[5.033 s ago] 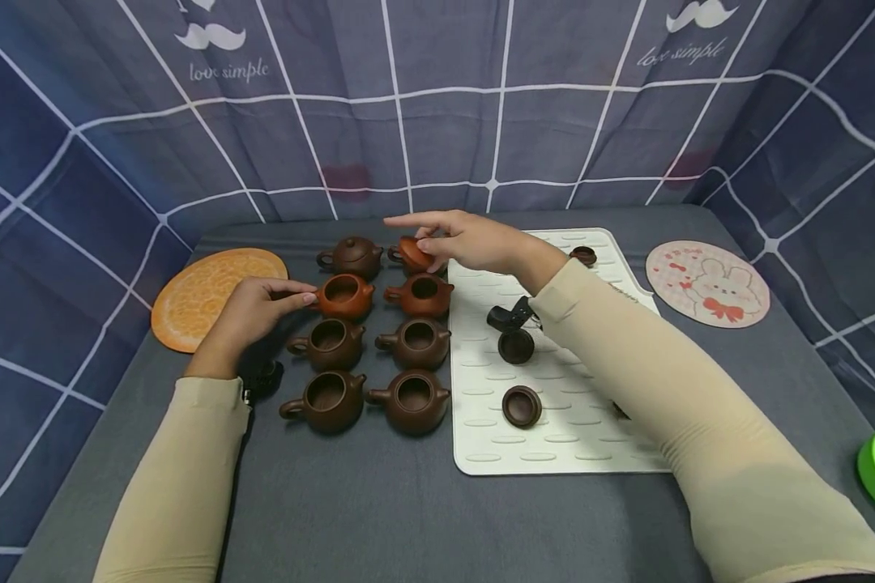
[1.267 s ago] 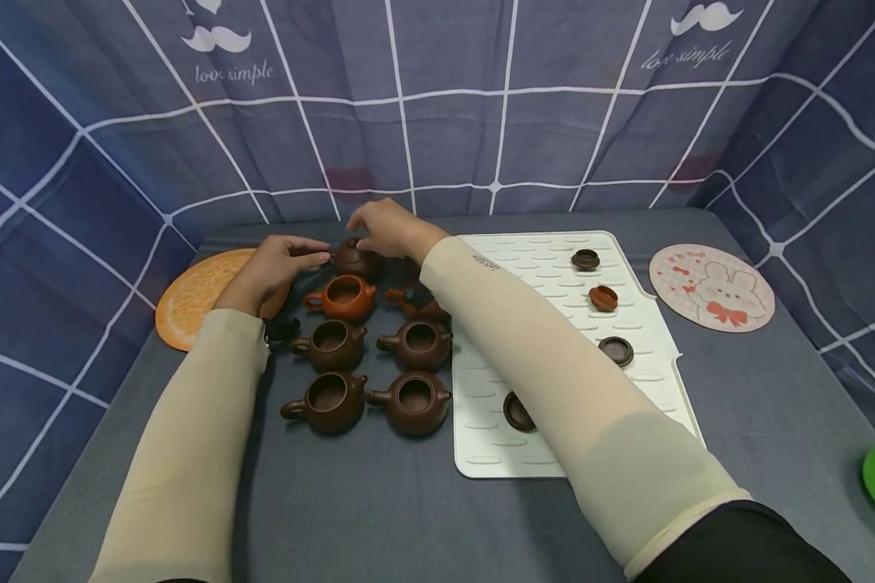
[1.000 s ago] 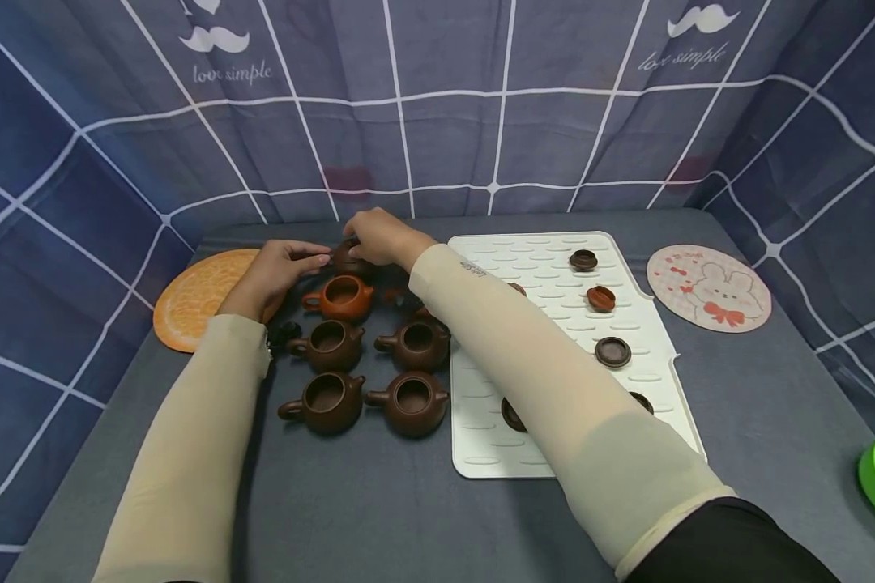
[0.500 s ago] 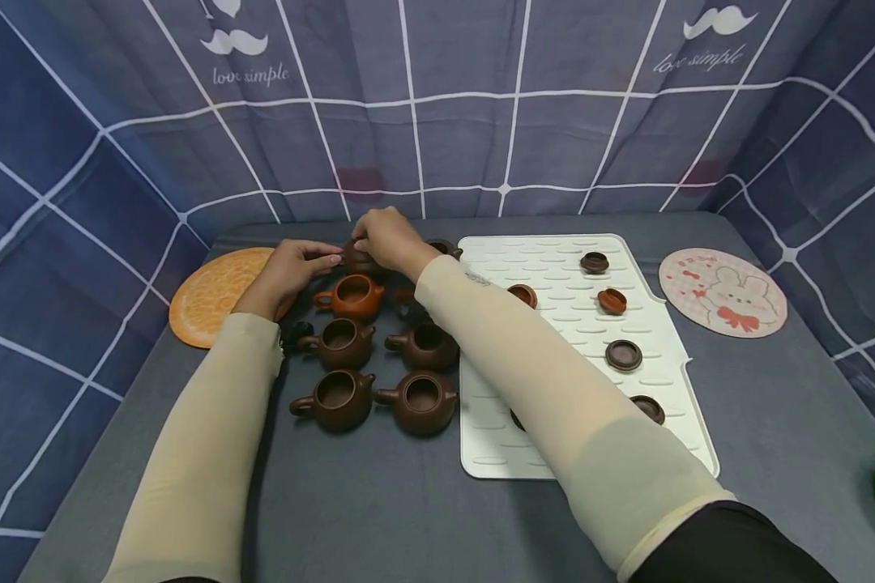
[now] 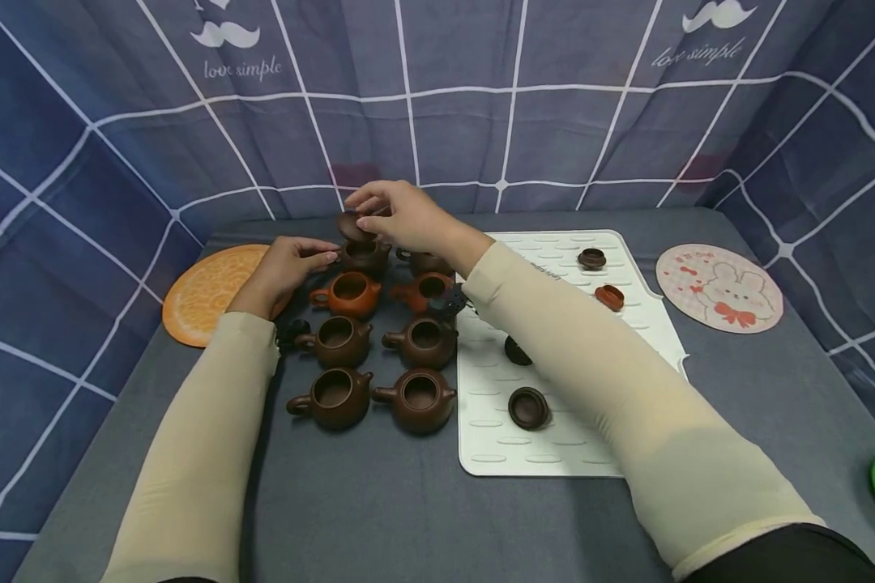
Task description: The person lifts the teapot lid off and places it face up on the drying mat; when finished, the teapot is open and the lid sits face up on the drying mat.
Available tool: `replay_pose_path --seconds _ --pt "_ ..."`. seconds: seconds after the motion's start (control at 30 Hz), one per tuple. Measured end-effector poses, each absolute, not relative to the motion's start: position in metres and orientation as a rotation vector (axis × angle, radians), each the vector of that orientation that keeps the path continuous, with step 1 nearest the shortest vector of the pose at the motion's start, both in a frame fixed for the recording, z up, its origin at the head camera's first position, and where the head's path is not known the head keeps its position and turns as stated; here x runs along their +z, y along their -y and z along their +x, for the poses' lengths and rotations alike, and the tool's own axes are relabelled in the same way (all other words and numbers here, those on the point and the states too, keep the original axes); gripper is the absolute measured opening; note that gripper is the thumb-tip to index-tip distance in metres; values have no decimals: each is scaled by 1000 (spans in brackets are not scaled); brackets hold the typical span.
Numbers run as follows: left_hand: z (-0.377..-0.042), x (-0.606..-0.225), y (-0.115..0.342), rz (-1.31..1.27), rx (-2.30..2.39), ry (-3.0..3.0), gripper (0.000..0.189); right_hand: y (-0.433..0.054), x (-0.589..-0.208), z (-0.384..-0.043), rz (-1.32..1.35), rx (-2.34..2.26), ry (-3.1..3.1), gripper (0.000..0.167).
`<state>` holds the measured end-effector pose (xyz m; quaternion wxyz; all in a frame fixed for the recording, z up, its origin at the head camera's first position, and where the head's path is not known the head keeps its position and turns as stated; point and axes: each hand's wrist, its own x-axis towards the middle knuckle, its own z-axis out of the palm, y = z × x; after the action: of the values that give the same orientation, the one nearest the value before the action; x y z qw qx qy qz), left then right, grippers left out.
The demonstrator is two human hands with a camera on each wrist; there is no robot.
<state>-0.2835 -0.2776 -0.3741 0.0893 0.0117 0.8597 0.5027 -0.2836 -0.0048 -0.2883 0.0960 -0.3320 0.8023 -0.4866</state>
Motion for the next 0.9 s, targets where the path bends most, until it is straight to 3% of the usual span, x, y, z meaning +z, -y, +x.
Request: replay_pose_path --seconds 0.17,0.47,0.67,0.9 --pt "-284 -374 278 54 1438 -2596 40 -31 -284 -282 -920 -1599 -2205 44" --pt "-284 -374 280 93 1327 -2685 40 -95 -296 -290 -478 -2163 -1626 53" --pt "-285 -375 279 103 1341 -2678 40 -139 -310 -295 -312 -2135 -1782 73" --pt "-286 -375 279 80 1375 -2654 41 -161 -328 -299 -158 -2034 -1938 78"
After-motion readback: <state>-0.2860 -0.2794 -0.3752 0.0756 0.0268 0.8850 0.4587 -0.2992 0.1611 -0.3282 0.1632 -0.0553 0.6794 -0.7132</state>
